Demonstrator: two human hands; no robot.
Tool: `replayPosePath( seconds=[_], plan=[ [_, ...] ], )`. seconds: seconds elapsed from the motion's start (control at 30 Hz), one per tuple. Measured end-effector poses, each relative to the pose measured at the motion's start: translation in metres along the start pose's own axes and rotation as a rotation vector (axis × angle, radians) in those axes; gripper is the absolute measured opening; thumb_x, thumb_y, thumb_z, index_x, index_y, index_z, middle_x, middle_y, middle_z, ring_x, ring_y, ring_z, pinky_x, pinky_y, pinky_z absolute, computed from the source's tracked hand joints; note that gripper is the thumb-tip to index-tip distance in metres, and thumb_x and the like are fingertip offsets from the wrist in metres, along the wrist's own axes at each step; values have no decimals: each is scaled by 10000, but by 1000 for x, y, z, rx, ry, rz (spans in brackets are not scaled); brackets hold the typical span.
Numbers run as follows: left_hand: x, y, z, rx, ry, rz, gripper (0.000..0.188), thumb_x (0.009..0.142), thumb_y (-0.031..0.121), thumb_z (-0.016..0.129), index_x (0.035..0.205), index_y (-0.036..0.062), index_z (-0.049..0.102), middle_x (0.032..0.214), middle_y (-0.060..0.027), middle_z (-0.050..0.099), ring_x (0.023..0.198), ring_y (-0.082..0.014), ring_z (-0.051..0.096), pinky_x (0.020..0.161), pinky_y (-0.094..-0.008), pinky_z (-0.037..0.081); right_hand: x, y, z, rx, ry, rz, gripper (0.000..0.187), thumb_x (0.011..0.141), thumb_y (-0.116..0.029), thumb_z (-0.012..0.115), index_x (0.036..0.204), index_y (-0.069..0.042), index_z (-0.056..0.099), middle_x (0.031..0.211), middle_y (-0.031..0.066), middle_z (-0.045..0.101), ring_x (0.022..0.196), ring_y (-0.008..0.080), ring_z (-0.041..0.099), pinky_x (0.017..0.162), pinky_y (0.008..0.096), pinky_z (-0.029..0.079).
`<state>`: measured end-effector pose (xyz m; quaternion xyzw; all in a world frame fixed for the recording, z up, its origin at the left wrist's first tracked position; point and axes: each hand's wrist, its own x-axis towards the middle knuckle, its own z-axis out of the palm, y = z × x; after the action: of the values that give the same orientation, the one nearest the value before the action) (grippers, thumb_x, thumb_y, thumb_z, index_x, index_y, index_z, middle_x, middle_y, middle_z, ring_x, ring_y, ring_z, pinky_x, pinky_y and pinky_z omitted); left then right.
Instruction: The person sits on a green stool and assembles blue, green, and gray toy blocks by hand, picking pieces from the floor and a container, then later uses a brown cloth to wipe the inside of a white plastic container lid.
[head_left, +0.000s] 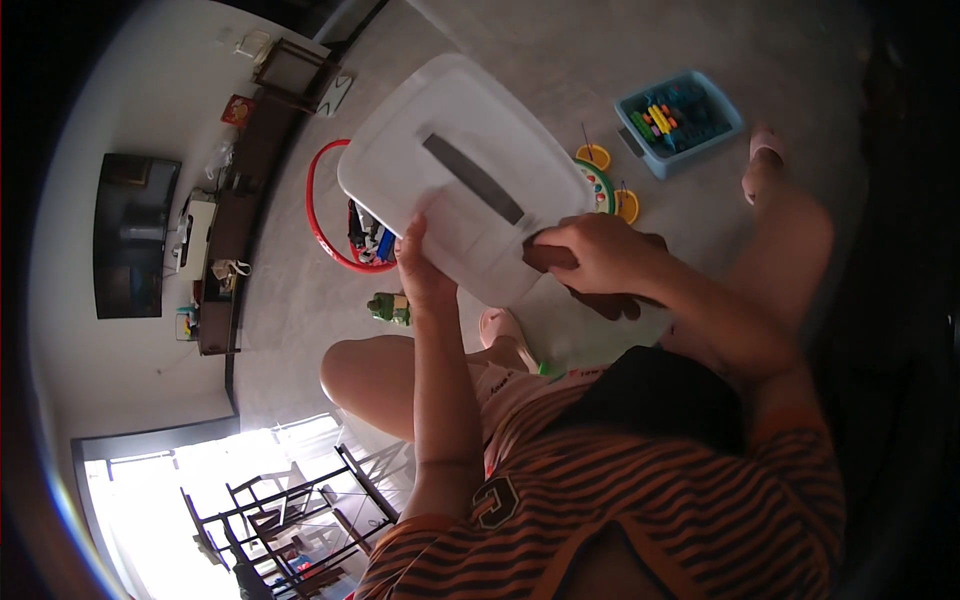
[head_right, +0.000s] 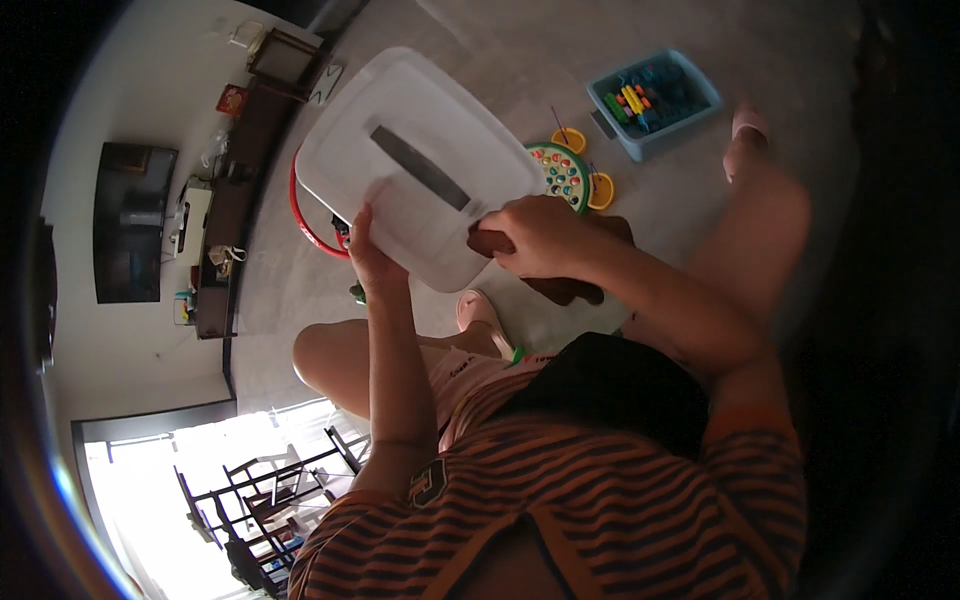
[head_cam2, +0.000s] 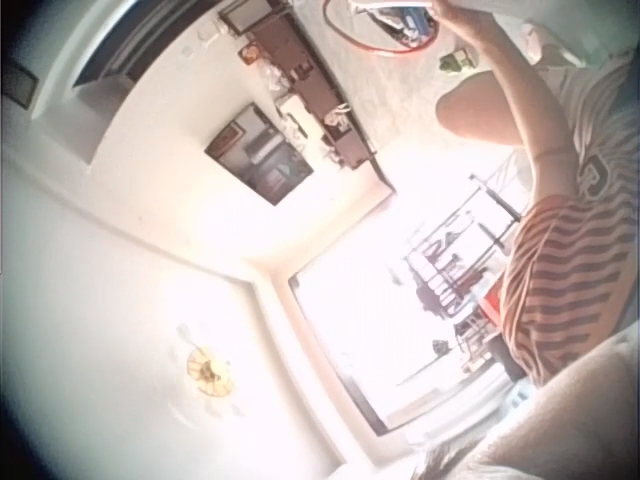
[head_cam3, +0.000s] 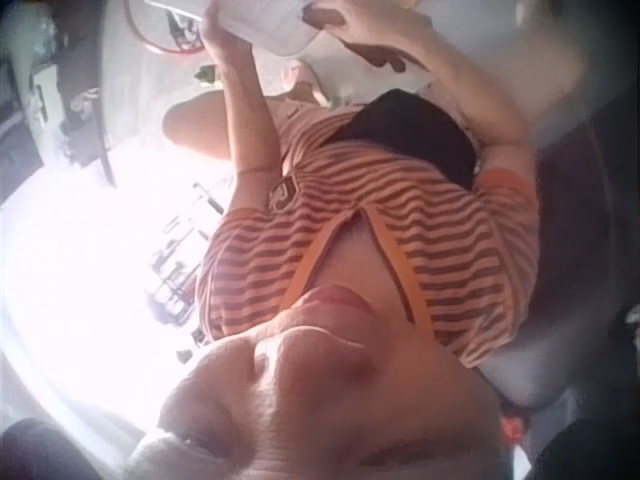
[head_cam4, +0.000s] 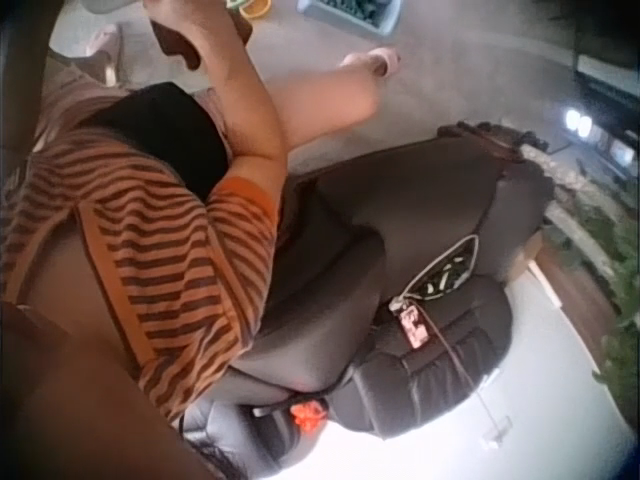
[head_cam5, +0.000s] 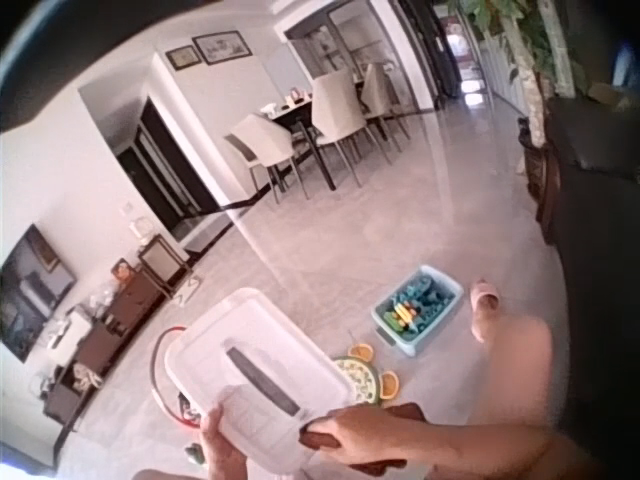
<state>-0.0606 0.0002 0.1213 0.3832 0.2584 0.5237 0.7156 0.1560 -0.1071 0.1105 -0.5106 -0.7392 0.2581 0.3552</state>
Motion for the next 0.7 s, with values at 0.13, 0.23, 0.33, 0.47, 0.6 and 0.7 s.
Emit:
replayPosePath(
  seconds=[0.13, 0.23, 0.33, 0.47, 0.6, 0.7],
  plan=[
    [-9, 0, -35, -187, 91, -23, 484, 789, 212, 597, 1186, -21, 450, 1078, -145, 562, 1020, -290, 534, 918, -428, 415, -1, 7, -50, 374, -180, -50, 318, 694, -166, 641, 960, 4, 607, 823, 136, 638, 759, 207, 612, 692, 280, 457],
    [-12, -7, -57, -326, 78, -74, 501, 792, 216, 591, 1203, -25, 435, 1106, -165, 549, 1033, -307, 528, 927, -445, 412, -11, 9, -85, 593, -100, 90, 354, 719, -161, 650, 1004, 39, 586, 870, 71, 630, 834, 123, 565, 755, 243, 436],
    [-14, -10, -57, -388, 48, -138, 501, 799, 227, 582, 1206, -26, 435, 1129, -182, 536, 1039, -316, 526, 925, -455, 414, -13, 16, -90, 715, 110, 178, 340, 750, -179, 673, 998, 37, 587, 901, 51, 618, 843, 113, 561, 755, 228, 433],
    [-15, -9, -50, -402, -7, -200, 495, 813, 243, 559, 1207, -28, 432, 1127, -189, 536, 1031, -322, 532, 922, -465, 417, -8, 28, -97, 671, 164, 192, 335, 756, -178, 675, 1001, 33, 587, 909, 54, 615, 849, 109, 561, 755, 234, 436],
    [-13, -13, -58, -416, 7, -210, 499, 815, 241, 549, 1215, -28, 422, 1127, -191, 536, 1034, -326, 531, 922, -474, 417, -5, 31, -98, 679, 318, 285, 327, 770, -195, 669, 999, 24, 588, 907, 51, 609, 856, 116, 558, 763, 240, 435],
    [-12, -16, -56, -439, -5, -215, 504, 813, 232, 546, 1222, -28, 410, 1131, -191, 533, 1040, -326, 529, 922, -479, 416, -5, 33, -100, 723, 418, 334, 350, 770, -219, 676, 1025, 0, 579, 953, 46, 600, 875, 118, 557, 776, 241, 436]
  ],
)
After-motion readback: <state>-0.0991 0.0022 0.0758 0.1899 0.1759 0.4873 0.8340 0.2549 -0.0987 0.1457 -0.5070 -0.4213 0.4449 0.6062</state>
